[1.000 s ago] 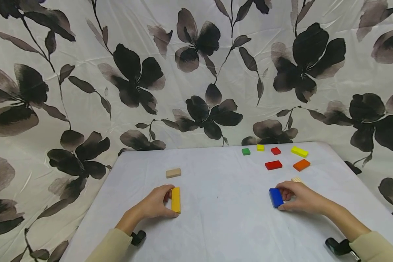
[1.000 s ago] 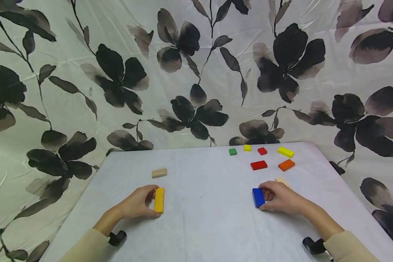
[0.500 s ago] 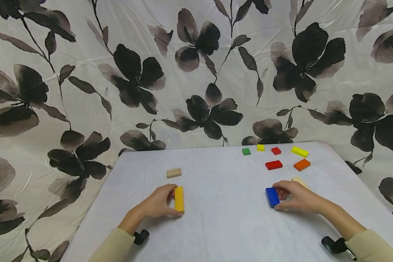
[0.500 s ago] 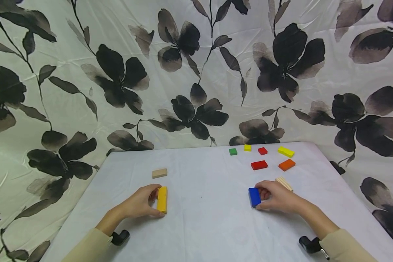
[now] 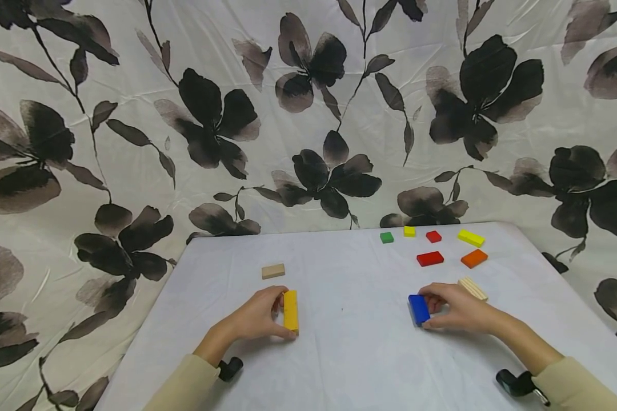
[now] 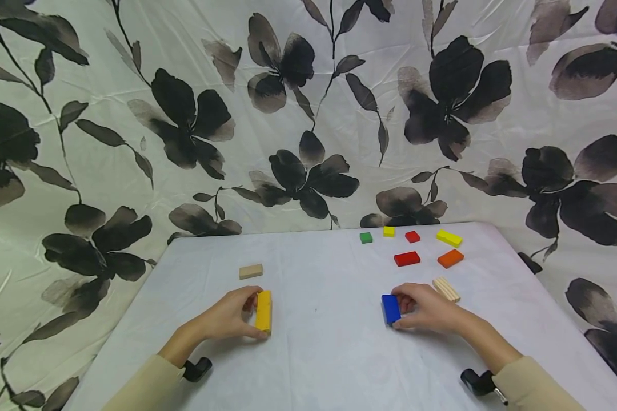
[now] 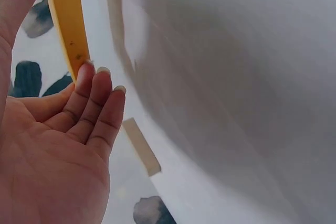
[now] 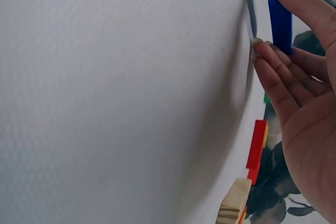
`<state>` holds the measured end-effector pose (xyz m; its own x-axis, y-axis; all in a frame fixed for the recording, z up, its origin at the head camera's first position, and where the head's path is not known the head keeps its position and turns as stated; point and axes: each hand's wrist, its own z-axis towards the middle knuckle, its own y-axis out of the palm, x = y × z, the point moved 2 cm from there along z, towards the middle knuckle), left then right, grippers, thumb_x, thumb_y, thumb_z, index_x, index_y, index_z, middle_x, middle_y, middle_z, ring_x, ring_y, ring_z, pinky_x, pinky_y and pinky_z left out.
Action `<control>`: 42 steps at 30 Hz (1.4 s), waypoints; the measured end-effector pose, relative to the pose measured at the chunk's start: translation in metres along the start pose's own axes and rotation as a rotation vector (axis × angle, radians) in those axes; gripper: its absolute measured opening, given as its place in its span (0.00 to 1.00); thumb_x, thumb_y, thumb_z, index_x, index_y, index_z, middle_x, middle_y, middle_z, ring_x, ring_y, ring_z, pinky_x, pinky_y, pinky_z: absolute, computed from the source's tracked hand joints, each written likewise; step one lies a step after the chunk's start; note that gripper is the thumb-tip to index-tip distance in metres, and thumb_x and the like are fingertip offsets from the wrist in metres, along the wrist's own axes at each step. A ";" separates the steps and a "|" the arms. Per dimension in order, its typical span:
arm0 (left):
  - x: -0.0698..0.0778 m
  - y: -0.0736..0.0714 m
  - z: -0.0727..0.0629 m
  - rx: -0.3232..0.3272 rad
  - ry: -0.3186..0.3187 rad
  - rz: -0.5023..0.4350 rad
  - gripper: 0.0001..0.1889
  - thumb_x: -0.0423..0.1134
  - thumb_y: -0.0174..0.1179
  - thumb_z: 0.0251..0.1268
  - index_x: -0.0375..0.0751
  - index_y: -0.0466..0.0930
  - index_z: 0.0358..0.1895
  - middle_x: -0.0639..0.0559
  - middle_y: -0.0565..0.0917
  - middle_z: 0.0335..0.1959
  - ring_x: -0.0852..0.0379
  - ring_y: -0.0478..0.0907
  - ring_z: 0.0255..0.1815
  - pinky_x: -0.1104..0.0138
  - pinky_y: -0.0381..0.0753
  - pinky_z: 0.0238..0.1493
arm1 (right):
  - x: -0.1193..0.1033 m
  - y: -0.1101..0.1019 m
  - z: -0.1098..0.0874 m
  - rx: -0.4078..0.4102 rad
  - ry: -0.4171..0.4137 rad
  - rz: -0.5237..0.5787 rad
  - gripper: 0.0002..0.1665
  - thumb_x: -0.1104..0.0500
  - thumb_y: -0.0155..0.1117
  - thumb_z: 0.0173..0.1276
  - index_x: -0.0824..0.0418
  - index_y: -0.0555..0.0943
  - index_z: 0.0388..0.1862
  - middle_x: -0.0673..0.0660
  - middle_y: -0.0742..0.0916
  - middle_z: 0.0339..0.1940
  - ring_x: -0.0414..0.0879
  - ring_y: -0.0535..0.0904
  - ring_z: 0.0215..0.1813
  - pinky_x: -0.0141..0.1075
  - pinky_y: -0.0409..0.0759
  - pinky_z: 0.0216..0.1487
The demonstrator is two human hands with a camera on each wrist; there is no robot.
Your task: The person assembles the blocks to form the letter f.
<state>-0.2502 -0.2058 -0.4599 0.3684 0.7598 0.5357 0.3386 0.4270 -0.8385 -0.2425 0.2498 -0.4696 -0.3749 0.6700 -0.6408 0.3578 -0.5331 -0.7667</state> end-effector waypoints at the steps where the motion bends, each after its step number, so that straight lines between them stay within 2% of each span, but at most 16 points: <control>1: 0.002 0.000 0.001 0.001 0.008 0.002 0.51 0.58 0.82 0.43 0.34 0.70 0.68 0.55 0.76 0.40 0.58 0.72 0.41 0.65 0.74 0.43 | -0.001 0.000 0.001 0.002 -0.008 -0.004 0.40 0.45 0.80 0.59 0.66 0.78 0.63 0.47 0.85 0.46 0.41 0.80 0.44 0.30 0.82 0.48; 9: 0.016 0.002 0.008 0.007 0.043 -0.022 0.47 0.55 0.82 0.44 0.36 0.71 0.66 0.52 0.77 0.40 0.55 0.73 0.41 0.66 0.75 0.41 | -0.004 0.003 0.007 -0.002 -0.041 0.005 0.39 0.46 0.80 0.60 0.66 0.78 0.63 0.47 0.85 0.46 0.42 0.80 0.45 0.31 0.82 0.48; 24: 0.034 0.009 0.026 -0.011 0.081 -0.019 0.48 0.56 0.82 0.44 0.38 0.71 0.68 0.50 0.78 0.43 0.55 0.73 0.42 0.67 0.75 0.41 | -0.017 0.014 0.021 -0.031 -0.073 0.035 0.39 0.45 0.80 0.60 0.63 0.77 0.64 0.47 0.85 0.48 0.42 0.80 0.47 0.32 0.82 0.51; 34: 0.050 0.018 0.037 -0.031 0.110 -0.027 0.45 0.55 0.82 0.45 0.38 0.71 0.64 0.49 0.77 0.43 0.54 0.73 0.42 0.67 0.75 0.41 | -0.028 0.023 0.024 -0.050 -0.128 0.055 0.37 0.47 0.80 0.60 0.64 0.78 0.63 0.47 0.84 0.48 0.42 0.80 0.46 0.33 0.82 0.51; 42: 0.056 0.029 0.043 -0.052 0.112 -0.008 0.47 0.56 0.82 0.45 0.38 0.70 0.66 0.52 0.77 0.43 0.56 0.72 0.42 0.69 0.73 0.41 | -0.034 0.032 0.027 -0.078 -0.152 0.072 0.36 0.47 0.80 0.60 0.63 0.78 0.62 0.46 0.84 0.47 0.41 0.80 0.47 0.34 0.82 0.51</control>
<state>-0.2568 -0.1305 -0.4584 0.4589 0.6957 0.5526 0.3851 0.4048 -0.8294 -0.2409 0.1960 -0.4735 -0.4684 0.5427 -0.6972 0.4513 -0.5315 -0.7168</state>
